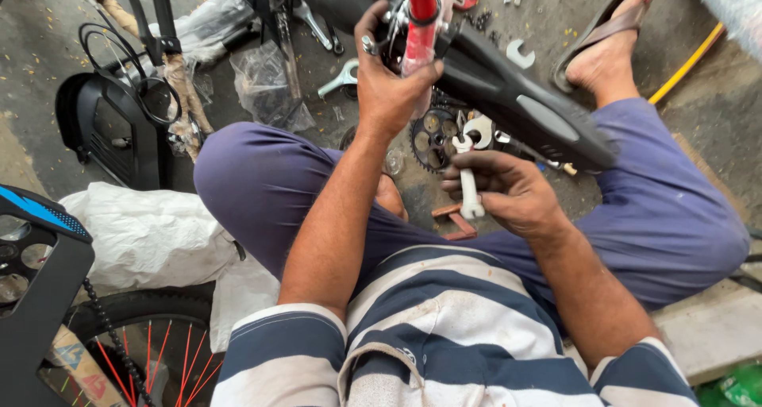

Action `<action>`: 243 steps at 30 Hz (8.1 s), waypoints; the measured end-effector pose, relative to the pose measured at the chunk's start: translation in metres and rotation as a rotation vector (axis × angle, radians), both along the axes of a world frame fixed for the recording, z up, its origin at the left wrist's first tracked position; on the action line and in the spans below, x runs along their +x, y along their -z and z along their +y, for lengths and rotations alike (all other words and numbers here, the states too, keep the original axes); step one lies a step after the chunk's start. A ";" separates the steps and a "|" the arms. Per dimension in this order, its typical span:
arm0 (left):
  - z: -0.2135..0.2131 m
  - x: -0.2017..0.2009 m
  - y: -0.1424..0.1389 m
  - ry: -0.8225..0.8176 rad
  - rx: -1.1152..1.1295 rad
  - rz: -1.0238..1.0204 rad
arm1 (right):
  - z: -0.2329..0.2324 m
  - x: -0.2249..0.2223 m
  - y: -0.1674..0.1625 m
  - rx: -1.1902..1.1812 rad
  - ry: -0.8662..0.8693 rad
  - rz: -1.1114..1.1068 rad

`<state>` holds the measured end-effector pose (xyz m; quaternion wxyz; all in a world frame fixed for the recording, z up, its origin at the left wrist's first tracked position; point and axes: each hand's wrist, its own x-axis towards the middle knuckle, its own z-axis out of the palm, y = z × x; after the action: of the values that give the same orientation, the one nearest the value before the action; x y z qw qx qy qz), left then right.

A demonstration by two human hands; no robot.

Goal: The person sits on the workshop floor assembling a bicycle, working on the handlebar and front frame area. They hold the frame between their legs, fit the handlebar stem and fork parts, hammer a component into place, and use wrenches to tighten bolts, repositioning the frame repeatedly.

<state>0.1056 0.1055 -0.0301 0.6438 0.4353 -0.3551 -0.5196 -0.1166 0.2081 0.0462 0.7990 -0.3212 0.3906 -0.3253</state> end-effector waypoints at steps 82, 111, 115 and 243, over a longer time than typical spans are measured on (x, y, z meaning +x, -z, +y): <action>0.010 -0.014 -0.058 0.100 0.056 -0.484 | -0.100 0.003 -0.037 -0.709 0.302 0.538; 0.013 -0.024 -0.041 0.218 0.210 -0.990 | -0.111 -0.030 -0.045 -1.068 -0.433 1.532; 0.018 -0.016 -0.041 0.153 0.151 -0.538 | -0.114 -0.025 -0.046 -1.114 -0.422 1.475; 0.005 0.001 -0.037 0.242 0.151 -0.054 | -0.177 0.023 -0.017 -0.279 0.270 0.523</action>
<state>0.1064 0.1105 0.0067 0.5320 0.4505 -0.3821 -0.6066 -0.0932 0.0309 0.0636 0.5695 -0.4458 0.5733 -0.3851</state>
